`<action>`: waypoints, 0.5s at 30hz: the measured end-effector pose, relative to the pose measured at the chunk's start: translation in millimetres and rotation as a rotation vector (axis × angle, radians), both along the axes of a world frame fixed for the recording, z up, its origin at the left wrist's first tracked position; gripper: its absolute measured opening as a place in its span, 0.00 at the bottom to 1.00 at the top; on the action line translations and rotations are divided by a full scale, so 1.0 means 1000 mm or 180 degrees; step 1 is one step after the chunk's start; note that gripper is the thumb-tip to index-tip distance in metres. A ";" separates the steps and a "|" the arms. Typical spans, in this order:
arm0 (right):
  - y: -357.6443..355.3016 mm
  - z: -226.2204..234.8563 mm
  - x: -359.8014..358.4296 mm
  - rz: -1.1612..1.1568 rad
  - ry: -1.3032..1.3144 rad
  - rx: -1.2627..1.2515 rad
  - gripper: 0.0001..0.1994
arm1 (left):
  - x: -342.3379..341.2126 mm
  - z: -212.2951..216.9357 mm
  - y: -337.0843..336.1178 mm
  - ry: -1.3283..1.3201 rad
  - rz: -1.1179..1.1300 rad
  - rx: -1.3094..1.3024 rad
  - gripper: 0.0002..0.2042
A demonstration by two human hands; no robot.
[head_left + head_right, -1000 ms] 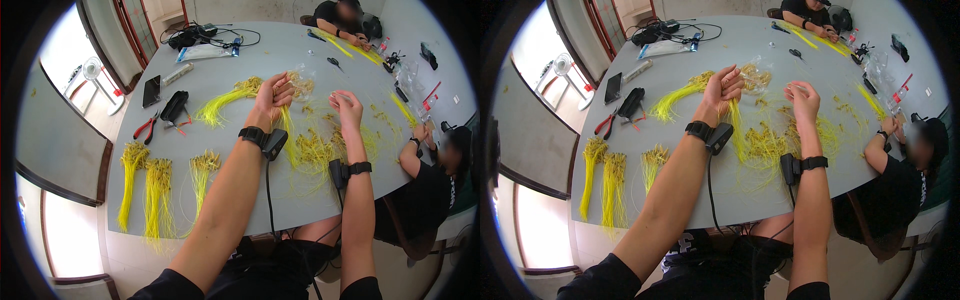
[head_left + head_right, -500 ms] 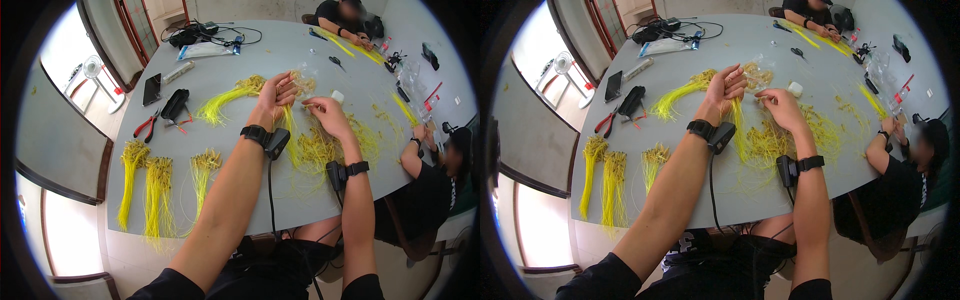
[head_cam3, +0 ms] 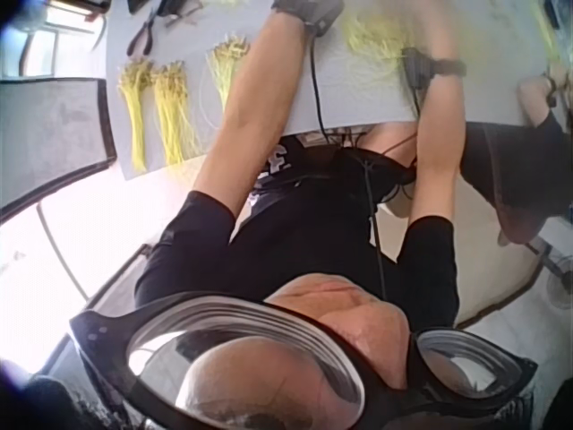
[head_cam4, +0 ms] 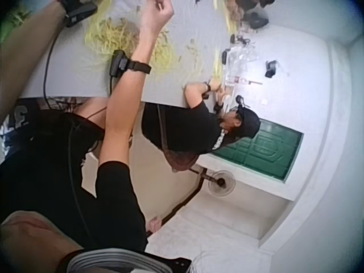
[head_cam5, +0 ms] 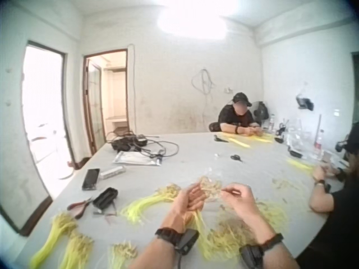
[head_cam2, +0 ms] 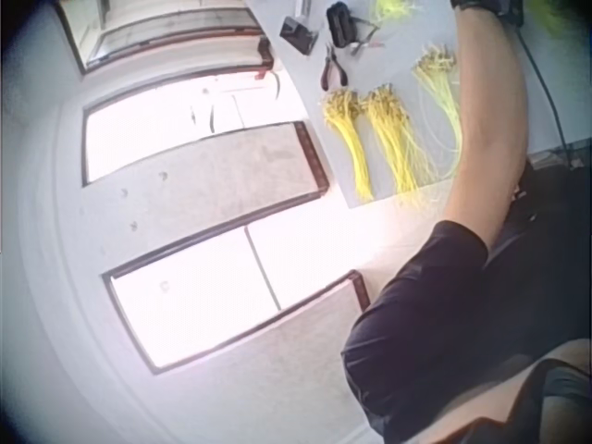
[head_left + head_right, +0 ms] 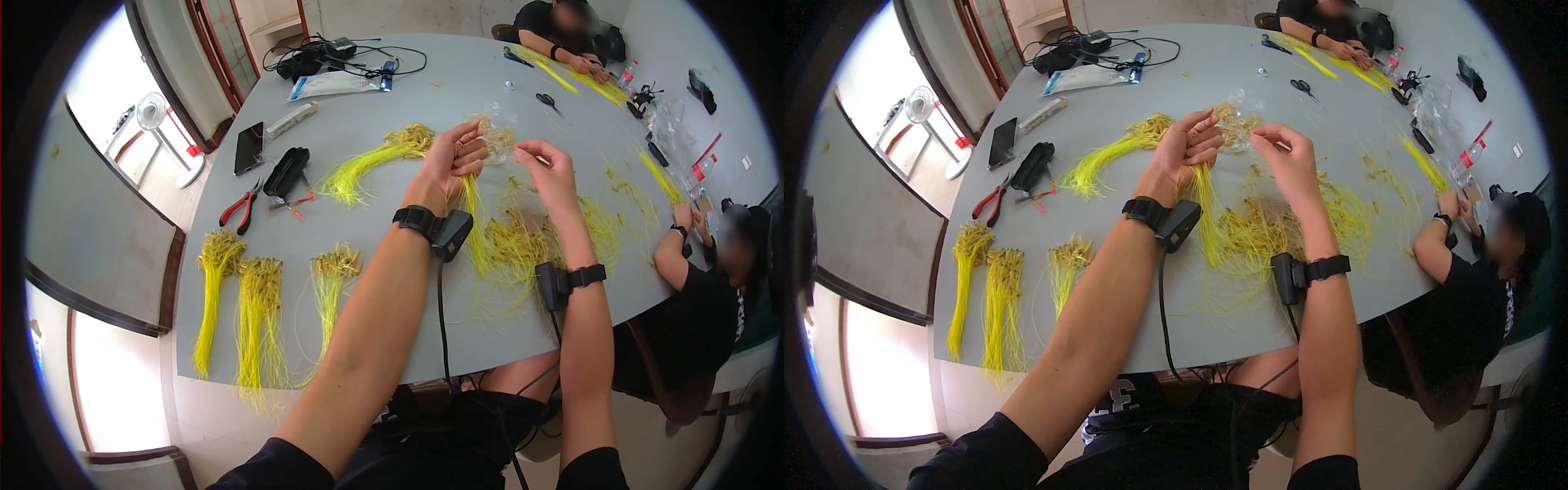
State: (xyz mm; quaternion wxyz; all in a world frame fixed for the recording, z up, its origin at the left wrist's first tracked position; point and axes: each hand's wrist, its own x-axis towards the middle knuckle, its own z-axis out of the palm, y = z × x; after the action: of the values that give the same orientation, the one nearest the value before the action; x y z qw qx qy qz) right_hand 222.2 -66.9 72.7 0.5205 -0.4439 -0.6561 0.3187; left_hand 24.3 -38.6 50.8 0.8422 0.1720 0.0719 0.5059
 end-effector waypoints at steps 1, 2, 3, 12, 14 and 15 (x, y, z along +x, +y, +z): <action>0.000 0.002 0.001 -0.0009 0.0007 -0.0060 0.07 | 0.000 0.000 -0.001 0.0028 -0.0089 0.0008 0.08; 0.000 0.003 0.003 0.0335 0.0462 -0.0318 0.07 | 0.001 0.001 -0.001 0.0031 -0.0063 0.0054 0.08; 0.000 0.004 0.004 0.0556 0.0915 -0.0585 0.07 | 0.001 0.002 -0.002 0.0232 -0.0061 0.0185 0.09; 0.000 0.005 0.008 0.0515 0.1176 -0.0662 0.06 | 0.005 0.008 -0.008 0.1382 -0.0517 0.1041 0.18; 0.000 0.005 0.006 0.0506 0.1149 -0.0620 0.06 | 0.006 0.007 -0.008 0.1531 -0.0621 0.1173 0.17; 0.000 0.005 0.006 0.0450 0.1091 -0.0547 0.06 | 0.007 0.006 -0.009 0.1575 -0.0696 0.1260 0.15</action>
State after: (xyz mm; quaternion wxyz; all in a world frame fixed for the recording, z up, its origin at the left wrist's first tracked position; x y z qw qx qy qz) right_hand 228.7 -67.1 77.3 0.5610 -0.3788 -0.5578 0.4802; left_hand 31.5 -47.1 56.9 0.7988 0.4565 0.1556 0.3596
